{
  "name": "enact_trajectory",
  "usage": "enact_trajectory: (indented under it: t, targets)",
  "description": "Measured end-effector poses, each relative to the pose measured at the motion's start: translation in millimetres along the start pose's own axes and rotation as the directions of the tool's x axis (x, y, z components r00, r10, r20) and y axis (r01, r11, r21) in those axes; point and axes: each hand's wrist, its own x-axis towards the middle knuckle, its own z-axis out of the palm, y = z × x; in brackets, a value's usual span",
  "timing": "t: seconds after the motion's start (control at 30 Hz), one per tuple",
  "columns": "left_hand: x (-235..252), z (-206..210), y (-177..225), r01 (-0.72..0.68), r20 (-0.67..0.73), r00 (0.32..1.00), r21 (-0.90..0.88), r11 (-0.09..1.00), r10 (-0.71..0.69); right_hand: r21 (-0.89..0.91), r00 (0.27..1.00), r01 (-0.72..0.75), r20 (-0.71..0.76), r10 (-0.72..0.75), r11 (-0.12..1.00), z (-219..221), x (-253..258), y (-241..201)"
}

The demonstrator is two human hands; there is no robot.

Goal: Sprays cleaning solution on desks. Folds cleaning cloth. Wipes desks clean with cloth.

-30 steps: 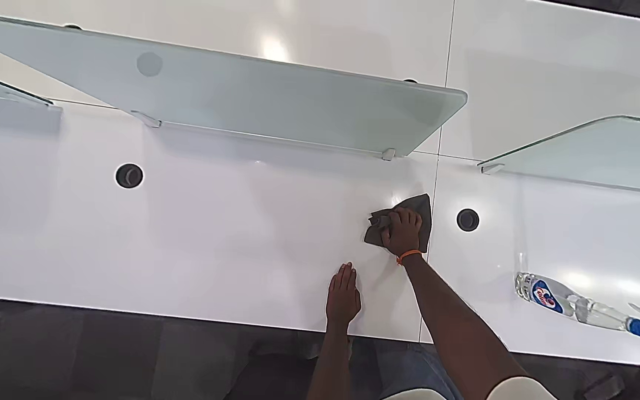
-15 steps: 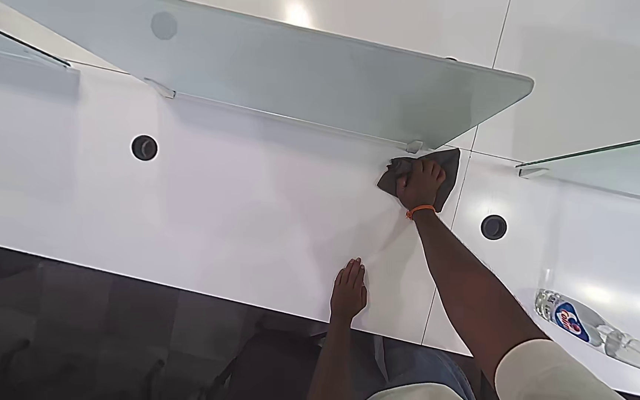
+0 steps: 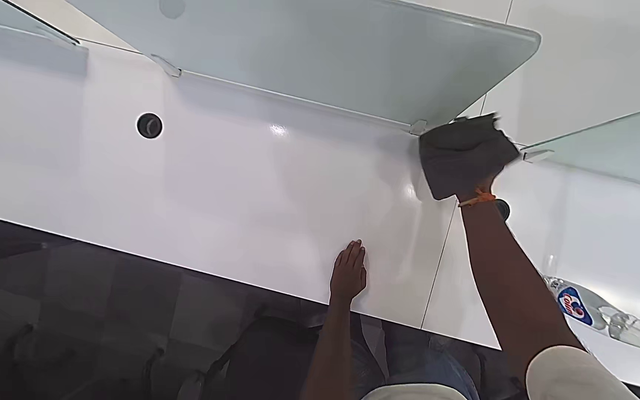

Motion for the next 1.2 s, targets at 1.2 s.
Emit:
enact_trajectory:
  t: [1.2]
  targets:
    - [6,0,1,0.012,-0.002,1.0,0.045,0.999,-0.012,-0.613,0.615,0.78,0.714,-0.335,0.125,55,22,196]
